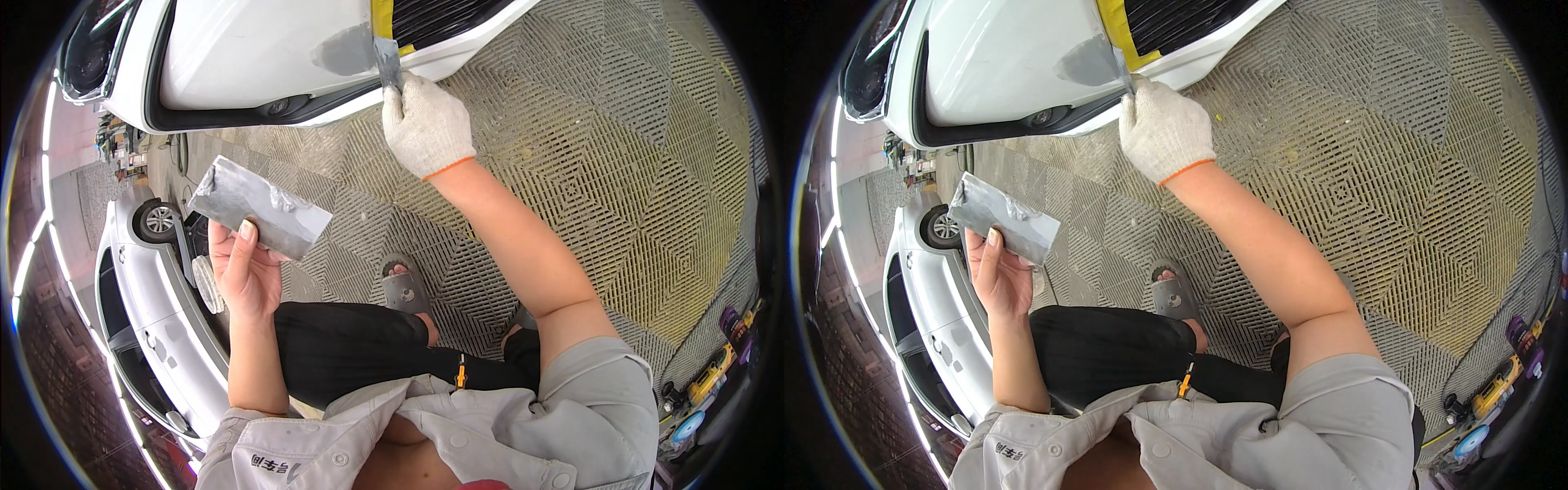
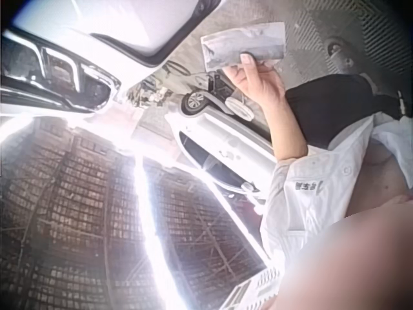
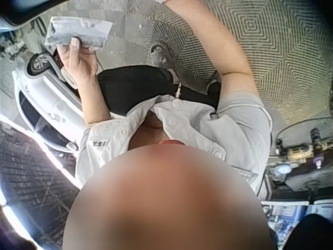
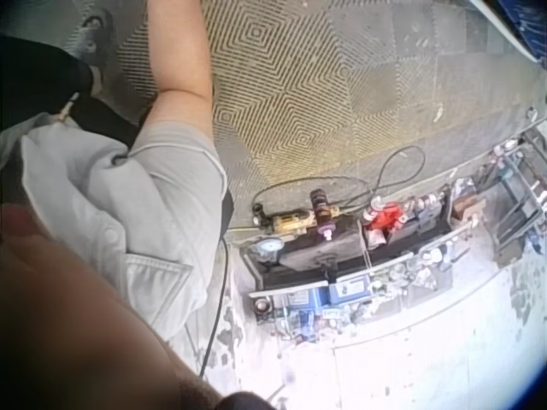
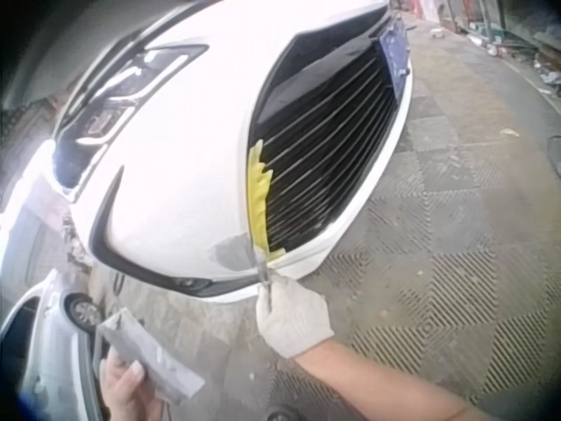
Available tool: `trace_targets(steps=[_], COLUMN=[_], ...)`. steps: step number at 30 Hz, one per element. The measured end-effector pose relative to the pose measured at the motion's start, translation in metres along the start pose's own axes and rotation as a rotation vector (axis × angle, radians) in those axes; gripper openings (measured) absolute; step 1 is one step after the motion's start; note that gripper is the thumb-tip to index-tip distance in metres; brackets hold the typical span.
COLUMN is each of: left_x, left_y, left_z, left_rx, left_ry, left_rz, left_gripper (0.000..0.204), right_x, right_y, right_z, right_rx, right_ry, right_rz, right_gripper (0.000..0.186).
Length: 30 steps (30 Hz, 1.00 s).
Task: The person applies gray body filler to a small area on the front bumper of a white car using a metal spreader. They repeatedly scoop filler from a foil packet and smooth it onto the surface near the grille, then walk around the vehicle.
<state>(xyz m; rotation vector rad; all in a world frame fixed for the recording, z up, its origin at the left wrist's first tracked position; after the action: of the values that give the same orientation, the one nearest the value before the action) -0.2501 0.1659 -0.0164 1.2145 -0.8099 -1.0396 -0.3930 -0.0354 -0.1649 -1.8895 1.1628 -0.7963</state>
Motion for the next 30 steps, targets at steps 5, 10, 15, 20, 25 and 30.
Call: trace_targets(steps=[5, 10, 15, 20, 25, 30], left_x=[-0.0010, 0.0000, -0.0003, -0.0008, -0.0014, -0.0010], left_y=[0.0002, -0.0006, -0.0004, -0.0004, -0.0014, -0.0007], left_z=[-0.0005, -0.0004, 0.0006, 0.0014, 0.0016, 0.0007], left_rx=[0.017, -0.024, 0.035, 0.052, 0.061, 0.055], left_ry=[0.024, 0.014, 0.033, 0.051, 0.078, 0.063], left_rz=[-0.002, -0.014, -0.006, -0.010, -0.009, -0.012], left_gripper=[0.049, 0.048, 0.048, 0.048, 0.048, 0.047], right_x=[-0.0003, 0.0007, 0.0011, 0.0017, 0.0015, 0.0022], right_y=[-0.0004, -0.0012, -0.0033, -0.0052, -0.0059, -0.0056], right_z=[0.0003, 0.0016, 0.0005, -0.0002, 0.0013, 0.0030], right_rx=[-0.018, -0.023, -0.025, 0.000, 0.040, 0.008], right_ry=[0.035, -0.026, -0.018, -0.057, -0.060, -0.062], right_rz=[-0.033, 0.004, 0.001, 0.028, 0.065, 0.061], right_gripper=[0.034, 0.035, 0.035, 0.035, 0.029, 0.028])
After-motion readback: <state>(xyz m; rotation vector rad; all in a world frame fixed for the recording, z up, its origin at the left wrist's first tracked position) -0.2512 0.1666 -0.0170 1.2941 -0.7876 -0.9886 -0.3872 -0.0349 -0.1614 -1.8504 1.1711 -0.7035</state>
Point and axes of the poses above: each hand's wrist, its own x-axis towards the middle knuckle, its own z-axis out of the palm, y = z × x, the point moved 1 cm from there along x, towards the middle knuckle, and after that the axes turned 3 degrees about -x, right-handed, at the moved point
